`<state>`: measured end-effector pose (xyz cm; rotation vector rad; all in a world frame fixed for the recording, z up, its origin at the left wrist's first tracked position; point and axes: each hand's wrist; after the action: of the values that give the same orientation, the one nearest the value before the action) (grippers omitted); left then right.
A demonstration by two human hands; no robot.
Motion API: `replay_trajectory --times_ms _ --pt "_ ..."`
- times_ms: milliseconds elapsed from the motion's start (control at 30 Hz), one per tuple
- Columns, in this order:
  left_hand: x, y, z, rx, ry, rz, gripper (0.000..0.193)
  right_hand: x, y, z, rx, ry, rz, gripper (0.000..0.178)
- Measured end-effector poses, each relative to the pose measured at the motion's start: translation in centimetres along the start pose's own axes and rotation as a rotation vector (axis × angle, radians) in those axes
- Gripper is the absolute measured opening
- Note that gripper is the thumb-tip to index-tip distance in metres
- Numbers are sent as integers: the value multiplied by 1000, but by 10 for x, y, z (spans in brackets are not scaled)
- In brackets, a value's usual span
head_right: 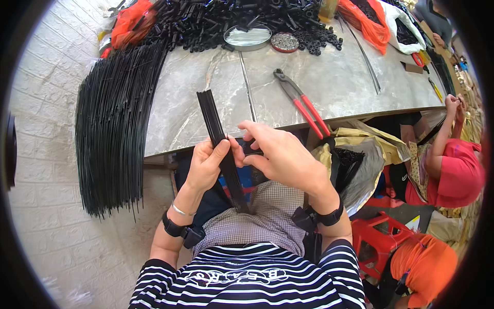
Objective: Assembling the frame and spokes of an umbrella by attaching plastic and metal components.
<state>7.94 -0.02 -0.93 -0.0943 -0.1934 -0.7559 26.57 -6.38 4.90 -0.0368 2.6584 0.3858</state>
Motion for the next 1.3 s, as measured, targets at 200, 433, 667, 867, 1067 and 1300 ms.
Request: replay_trajectory --times_ms 200,433,667,867,1067,1300 --pt "2 -6 0 37 -31 -12 27 -7 14 -16 76 -67 -117 19" --pt "6 -10 0 57 6 -47 29 0 17 -23 151 205 -139 17" --pt "8 -13 -2 55 -35 -32 28 0 8 -16 189 292 -73 12" --pt "9 -16 1 56 -6 -35 28 -7 8 -13 213 266 -135 12" --pt "18 -13 1 66 17 -18 29 2 34 -23 -103 101 163 46" --pt "15 -13 -4 95 -96 93 33 7 34 -44 -65 379 105 34"
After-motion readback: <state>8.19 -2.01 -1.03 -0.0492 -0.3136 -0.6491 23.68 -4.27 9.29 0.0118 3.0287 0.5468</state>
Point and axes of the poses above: each hand's wrist, its own y-axis towards the middle knuckle, its own x-axis out of the palm, z = x × y, and after that the axes turned 9 degrees about y, right-handed
